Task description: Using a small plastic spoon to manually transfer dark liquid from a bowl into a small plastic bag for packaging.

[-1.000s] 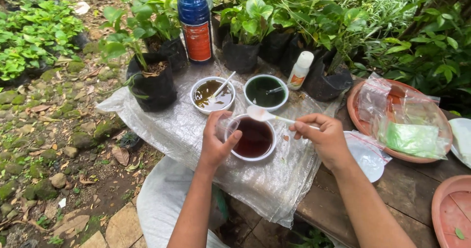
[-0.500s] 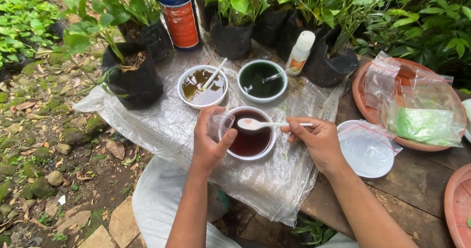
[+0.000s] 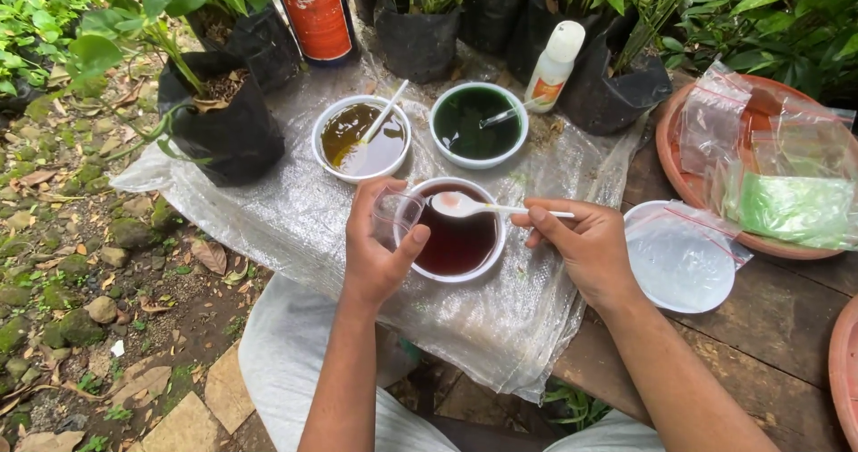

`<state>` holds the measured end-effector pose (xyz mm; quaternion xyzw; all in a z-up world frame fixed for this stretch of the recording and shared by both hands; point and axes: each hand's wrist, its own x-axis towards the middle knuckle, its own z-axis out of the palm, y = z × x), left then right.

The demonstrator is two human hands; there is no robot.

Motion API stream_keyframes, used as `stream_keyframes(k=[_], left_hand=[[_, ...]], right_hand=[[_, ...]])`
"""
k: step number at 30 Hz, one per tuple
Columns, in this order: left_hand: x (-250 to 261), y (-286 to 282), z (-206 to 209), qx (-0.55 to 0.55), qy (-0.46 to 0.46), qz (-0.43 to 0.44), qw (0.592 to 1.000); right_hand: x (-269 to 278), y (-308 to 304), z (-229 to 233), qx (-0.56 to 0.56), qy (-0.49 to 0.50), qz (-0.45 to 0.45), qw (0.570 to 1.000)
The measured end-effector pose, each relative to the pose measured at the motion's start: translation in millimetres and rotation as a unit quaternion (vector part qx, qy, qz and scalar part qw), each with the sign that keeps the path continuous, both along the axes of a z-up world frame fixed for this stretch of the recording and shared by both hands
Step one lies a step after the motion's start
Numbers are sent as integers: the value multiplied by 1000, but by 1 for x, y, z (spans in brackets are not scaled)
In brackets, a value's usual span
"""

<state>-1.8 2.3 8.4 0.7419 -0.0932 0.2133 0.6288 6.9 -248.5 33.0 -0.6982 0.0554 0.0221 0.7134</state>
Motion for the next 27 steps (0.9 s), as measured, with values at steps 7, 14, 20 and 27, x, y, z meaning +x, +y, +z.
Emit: stream_keyframes(k=[7, 14, 20, 27], left_hand=[[1, 0, -3, 1, -5, 0, 1000], [0, 0, -4, -4, -4, 0, 1000], [0, 0, -2, -2, -7, -3, 1000], [1, -1, -3, -7, -5, -6, 1000]], right_hand=[[-1, 1, -2, 5, -5, 1, 1000], [-1, 2, -1, 1, -11, -5, 1000], [-2, 3, -1, 5, -15, -12, 1000], [-2, 3, -2, 19, -19, -16, 1000]])
